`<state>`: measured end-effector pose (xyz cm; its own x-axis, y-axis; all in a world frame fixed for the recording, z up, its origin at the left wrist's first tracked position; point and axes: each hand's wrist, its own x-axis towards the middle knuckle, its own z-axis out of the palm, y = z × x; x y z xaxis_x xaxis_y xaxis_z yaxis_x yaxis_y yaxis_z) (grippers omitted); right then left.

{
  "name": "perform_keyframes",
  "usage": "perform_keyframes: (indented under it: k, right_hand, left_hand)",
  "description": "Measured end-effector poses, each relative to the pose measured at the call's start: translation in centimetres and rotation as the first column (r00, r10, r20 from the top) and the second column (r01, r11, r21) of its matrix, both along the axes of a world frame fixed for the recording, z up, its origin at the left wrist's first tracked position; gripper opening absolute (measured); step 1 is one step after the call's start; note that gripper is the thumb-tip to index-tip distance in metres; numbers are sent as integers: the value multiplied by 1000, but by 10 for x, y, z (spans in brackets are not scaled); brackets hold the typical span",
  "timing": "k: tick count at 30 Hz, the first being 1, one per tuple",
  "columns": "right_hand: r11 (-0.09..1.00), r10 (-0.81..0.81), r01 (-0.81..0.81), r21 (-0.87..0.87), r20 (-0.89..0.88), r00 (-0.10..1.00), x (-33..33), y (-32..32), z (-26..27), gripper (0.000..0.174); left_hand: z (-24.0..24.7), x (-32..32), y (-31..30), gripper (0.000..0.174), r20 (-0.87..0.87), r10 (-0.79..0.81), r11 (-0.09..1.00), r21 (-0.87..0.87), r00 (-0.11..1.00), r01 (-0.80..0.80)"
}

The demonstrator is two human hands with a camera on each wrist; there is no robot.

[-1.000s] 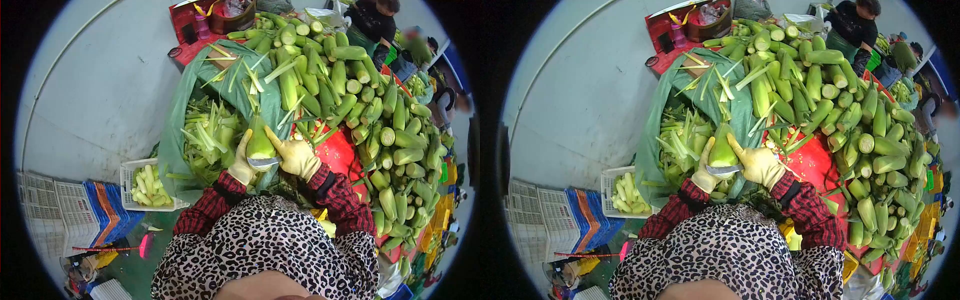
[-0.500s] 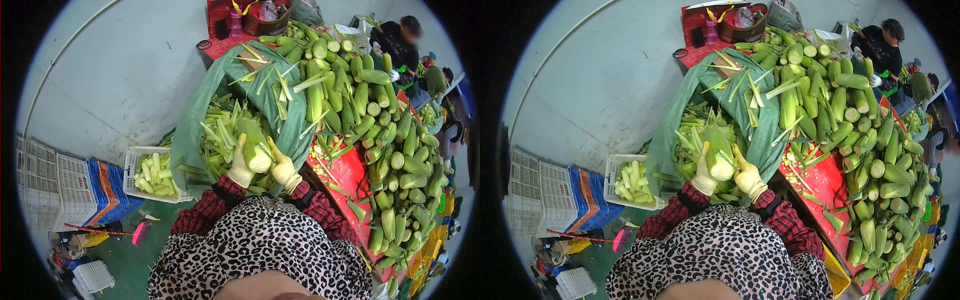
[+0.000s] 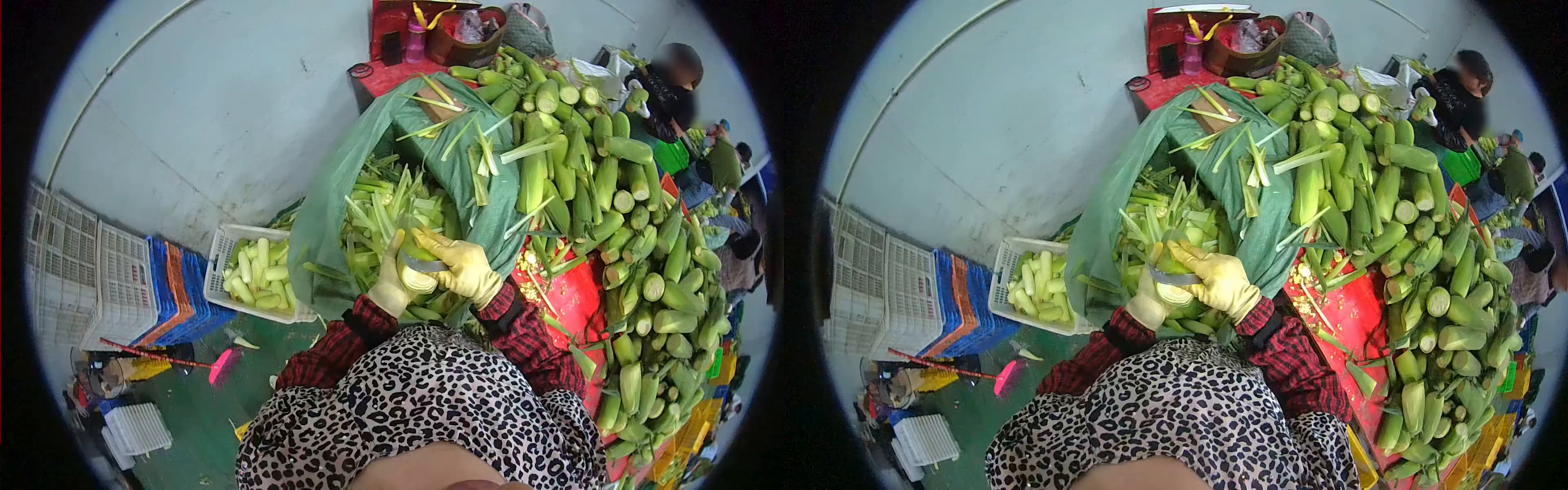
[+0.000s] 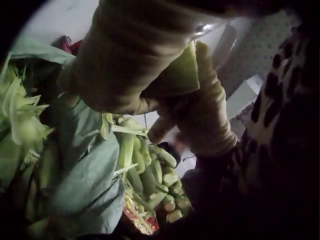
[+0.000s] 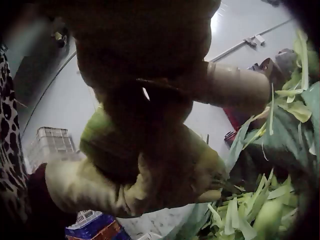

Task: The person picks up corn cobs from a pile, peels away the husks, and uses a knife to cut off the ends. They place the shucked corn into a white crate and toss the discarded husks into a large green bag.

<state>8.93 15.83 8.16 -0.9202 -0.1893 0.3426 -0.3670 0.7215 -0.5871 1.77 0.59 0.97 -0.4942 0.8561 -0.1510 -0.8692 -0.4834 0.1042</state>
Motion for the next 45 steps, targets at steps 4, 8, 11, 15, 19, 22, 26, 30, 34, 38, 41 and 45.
perform_keyframes:
  k: [4,8,11,15,19,22,26,30,34,38,41,45]
  right_hand:
    - [977,-32,52,207,-100,995,-8,-7,1,47]
    - [931,-151,212,296,-215,965,-28,-6,-3,30]
    - [890,-403,446,95,-293,867,-63,30,-16,19]
    - [704,-700,671,-232,-71,711,-118,101,-36,31]
    - [381,-367,610,-694,492,789,-106,100,6,36]
    - [577,68,459,-676,600,797,-64,-1,33,32]
    - [608,327,443,-658,717,616,-44,-30,15,30]
    - [647,276,446,-619,735,619,-31,-19,8,27]
    - [635,272,432,-641,709,651,-22,-6,-17,28]
    - [621,233,455,-638,705,670,-12,-3,-20,25]
    - [586,204,498,-639,711,673,-5,0,-30,24]
    - [543,231,492,-680,685,691,2,2,-25,23]
  left_hand:
    - [-2,0,-11,54,60,-40,998,53,997,37]
    - [-15,-1,-31,55,-91,-22,1000,-3,996,22]
    - [-14,6,-52,58,-125,-67,997,-44,990,61]
    - [16,20,-78,73,-107,-93,994,50,990,99]
    - [36,22,-88,85,-157,71,997,32,985,-66]
    - [21,7,-80,86,-135,166,985,76,977,-157]
    - [49,-4,-72,60,-568,75,854,-388,820,-347]
    - [10,-21,-51,46,-681,-127,776,-521,721,-356]
    - [20,-8,-43,50,-738,-144,745,-519,659,-418]
    - [20,-4,-40,52,-774,-199,783,-495,601,-378]
    - [25,0,-40,54,-773,-226,821,-479,593,-310]
    - [32,5,-40,56,-785,-214,858,-436,581,-273]
